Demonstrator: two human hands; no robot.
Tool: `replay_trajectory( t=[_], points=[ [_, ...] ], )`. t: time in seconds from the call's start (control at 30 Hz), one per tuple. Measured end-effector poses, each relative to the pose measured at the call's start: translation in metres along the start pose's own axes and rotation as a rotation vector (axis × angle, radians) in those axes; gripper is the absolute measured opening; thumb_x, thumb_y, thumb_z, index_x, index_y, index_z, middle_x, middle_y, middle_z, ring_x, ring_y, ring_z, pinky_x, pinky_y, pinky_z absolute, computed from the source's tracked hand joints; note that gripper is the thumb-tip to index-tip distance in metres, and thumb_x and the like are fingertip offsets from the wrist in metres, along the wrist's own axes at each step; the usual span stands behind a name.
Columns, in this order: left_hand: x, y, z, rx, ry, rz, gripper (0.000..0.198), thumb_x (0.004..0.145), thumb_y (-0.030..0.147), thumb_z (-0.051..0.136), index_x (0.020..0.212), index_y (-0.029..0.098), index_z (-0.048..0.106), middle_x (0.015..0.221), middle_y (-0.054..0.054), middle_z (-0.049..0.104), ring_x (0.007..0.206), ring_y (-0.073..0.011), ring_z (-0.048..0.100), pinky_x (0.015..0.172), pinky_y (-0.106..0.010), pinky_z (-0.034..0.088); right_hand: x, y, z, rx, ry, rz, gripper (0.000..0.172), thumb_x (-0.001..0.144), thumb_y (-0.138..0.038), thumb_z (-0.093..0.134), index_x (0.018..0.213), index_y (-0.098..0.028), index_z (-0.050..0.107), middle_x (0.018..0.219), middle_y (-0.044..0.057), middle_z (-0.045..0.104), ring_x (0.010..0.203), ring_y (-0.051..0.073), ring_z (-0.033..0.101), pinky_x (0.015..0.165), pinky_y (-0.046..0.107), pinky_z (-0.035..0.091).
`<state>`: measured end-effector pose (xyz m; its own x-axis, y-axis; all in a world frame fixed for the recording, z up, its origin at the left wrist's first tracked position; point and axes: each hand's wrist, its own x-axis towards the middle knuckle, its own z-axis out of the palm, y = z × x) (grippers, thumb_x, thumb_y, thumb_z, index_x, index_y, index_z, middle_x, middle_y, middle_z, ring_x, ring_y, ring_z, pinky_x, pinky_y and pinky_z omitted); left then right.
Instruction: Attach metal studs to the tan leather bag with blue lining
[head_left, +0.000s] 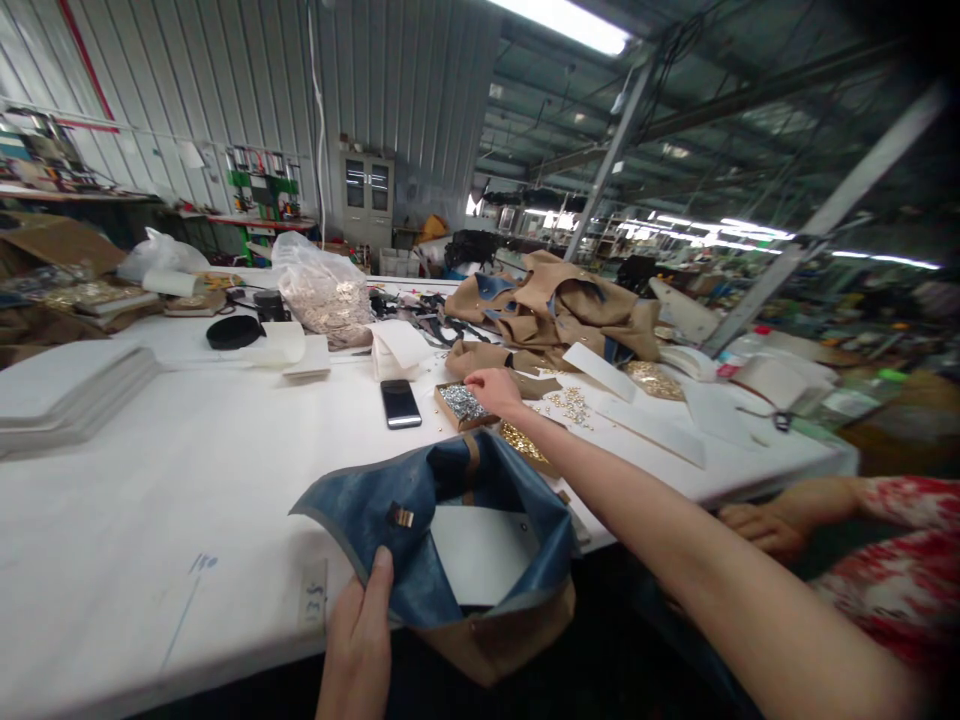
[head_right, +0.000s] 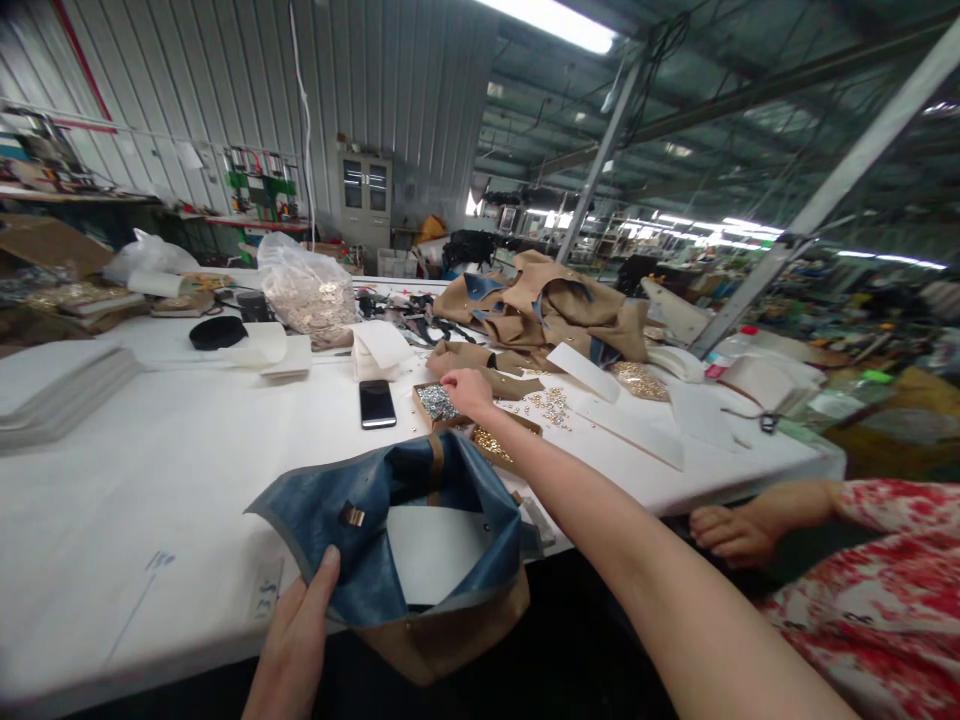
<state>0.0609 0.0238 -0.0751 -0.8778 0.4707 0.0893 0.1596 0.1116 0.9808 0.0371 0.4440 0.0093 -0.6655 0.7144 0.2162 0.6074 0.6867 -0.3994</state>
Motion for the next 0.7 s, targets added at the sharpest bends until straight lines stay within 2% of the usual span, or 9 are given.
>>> replay_trajectory(
  t=[0.1, 0.23, 0.3, 0.4, 0.47, 0.57, 0.7],
  points=[
    [0.006, 0.003, -0.003, -0.047, -0.048, -0.092, 0.055, 0.113, 0.058, 0.06, 0.145, 0.017, 0.078, 0.14, -0.019, 0.079, 0.159, -0.0422, 0.057, 0.144, -0.068, 0.028, -0.01, -0.015, -0.014, 0.055, 0.009, -0.026, 0.026, 0.107, -0.023, 0.072, 0.123, -0.015, 0.09, 0.12, 0.012, 0.087, 0.11, 0.024, 0.079, 0.101, 0.029, 0.057],
    [0.011, 0.005, -0.005, -0.099, -0.11, -0.141, 0.056, 0.116, 0.059, 0.055, 0.141, 0.015, 0.079, 0.143, -0.019, 0.078, 0.158, -0.0398, 0.058, 0.144, -0.064, 0.031, -0.043, -0.042, -0.048, 0.148, -0.097, -0.119, 0.028, 0.11, -0.03, 0.068, 0.119, -0.014, 0.089, 0.098, 0.009, 0.087, 0.088, 0.02, 0.079, 0.083, 0.027, 0.057],
    [0.013, 0.004, -0.005, -0.107, -0.128, -0.138, 0.058, 0.116, 0.06, 0.054, 0.139, 0.014, 0.08, 0.141, -0.018, 0.079, 0.155, -0.0385, 0.061, 0.144, -0.061, 0.032, -0.071, -0.059, -0.066, 0.167, -0.243, -0.199, 0.017, 0.102, -0.029, 0.078, 0.106, -0.018, 0.09, 0.088, 0.005, 0.085, 0.079, 0.019, 0.077, 0.077, 0.027, 0.055],
    [0.016, 0.003, -0.003, -0.107, -0.139, -0.12, 0.056, 0.115, 0.061, 0.056, 0.137, 0.016, 0.081, 0.143, -0.016, 0.078, 0.153, -0.0387, 0.062, 0.142, -0.06, 0.036, -0.121, -0.083, -0.08, 0.074, -0.581, -0.379, 0.011, 0.094, -0.02, 0.081, 0.097, -0.025, 0.092, 0.088, 0.004, 0.084, 0.08, 0.021, 0.075, 0.078, 0.031, 0.051],
    [0.019, 0.001, -0.002, -0.062, -0.131, -0.115, 0.055, 0.114, 0.063, 0.057, 0.132, 0.017, 0.081, 0.138, -0.016, 0.079, 0.145, -0.0403, 0.066, 0.136, -0.062, 0.044, -0.152, -0.095, -0.073, -0.067, -0.744, -0.482, 0.017, 0.09, -0.015, 0.082, 0.093, -0.027, 0.092, 0.093, 0.005, 0.086, 0.086, 0.023, 0.076, 0.08, 0.033, 0.048],
    [0.021, -0.002, 0.0, 0.01, -0.02, -0.097, 0.048, 0.109, 0.059, 0.067, 0.132, 0.017, 0.072, 0.128, -0.016, 0.079, 0.125, -0.0388, 0.075, 0.117, -0.06, 0.059, -0.184, -0.102, -0.043, -0.204, -0.848, -0.542, 0.016, 0.084, -0.012, 0.081, 0.087, -0.024, 0.09, 0.092, 0.009, 0.084, 0.083, 0.025, 0.074, 0.072, 0.033, 0.043],
    [0.013, -0.001, 0.007, -0.106, 0.181, -0.048, 0.059, 0.103, 0.045, 0.08, 0.148, 0.02, 0.05, 0.144, -0.018, 0.07, 0.116, -0.0307, 0.08, 0.095, -0.042, 0.069, -0.193, -0.089, -0.006, 0.011, -0.949, -0.501, 0.01, 0.087, -0.015, 0.078, 0.089, -0.018, 0.087, 0.089, 0.008, 0.083, 0.077, 0.022, 0.069, 0.067, 0.03, 0.043]
  ],
)
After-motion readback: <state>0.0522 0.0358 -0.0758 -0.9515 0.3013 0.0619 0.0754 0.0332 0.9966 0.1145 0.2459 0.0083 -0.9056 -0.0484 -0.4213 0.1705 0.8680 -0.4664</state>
